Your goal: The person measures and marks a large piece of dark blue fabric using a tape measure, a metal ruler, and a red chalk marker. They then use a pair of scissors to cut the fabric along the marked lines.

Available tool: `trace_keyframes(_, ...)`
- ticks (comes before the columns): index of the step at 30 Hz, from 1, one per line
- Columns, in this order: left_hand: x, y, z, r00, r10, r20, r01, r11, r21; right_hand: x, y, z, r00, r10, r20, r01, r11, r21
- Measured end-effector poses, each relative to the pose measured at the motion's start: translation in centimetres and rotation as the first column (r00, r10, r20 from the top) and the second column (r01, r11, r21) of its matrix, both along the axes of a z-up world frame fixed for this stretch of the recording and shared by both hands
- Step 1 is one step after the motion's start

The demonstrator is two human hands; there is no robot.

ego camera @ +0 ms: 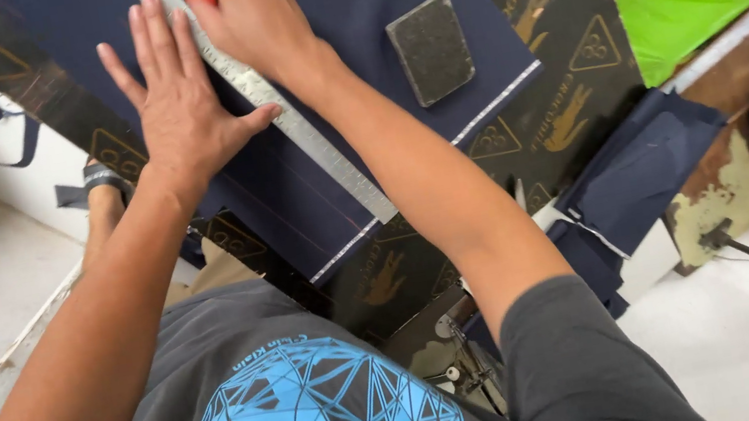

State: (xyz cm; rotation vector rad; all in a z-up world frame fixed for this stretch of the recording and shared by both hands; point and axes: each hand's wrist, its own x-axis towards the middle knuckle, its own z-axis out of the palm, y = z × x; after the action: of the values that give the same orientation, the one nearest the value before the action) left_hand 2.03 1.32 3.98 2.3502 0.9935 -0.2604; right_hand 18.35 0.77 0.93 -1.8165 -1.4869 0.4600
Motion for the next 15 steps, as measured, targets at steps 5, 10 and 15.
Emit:
trace_keyframes(5,0.3,-0.3,0.6,0.998,0.028,0.054,-0.028,1.0,-0.003,0.2,-16.6,3.8,0.997,0.043,-0.066,-0.066,0.904,-0.422)
trace_keyframes(10,0.4,0.0,1.4,1.0,0.014,0.005,-0.014,0.999,-0.032,1.1,-29.8,7.1,0.99,0.049,-0.132,-0.136,0.568,-0.811)
trace_keyframes(15,-0.1,0.0,1.3,0.996,-0.004,0.089,0.0,0.999,0.048,2.2,-30.0,13.4,0.747,-0.6,-0.285,-0.156,0.258,-0.953)
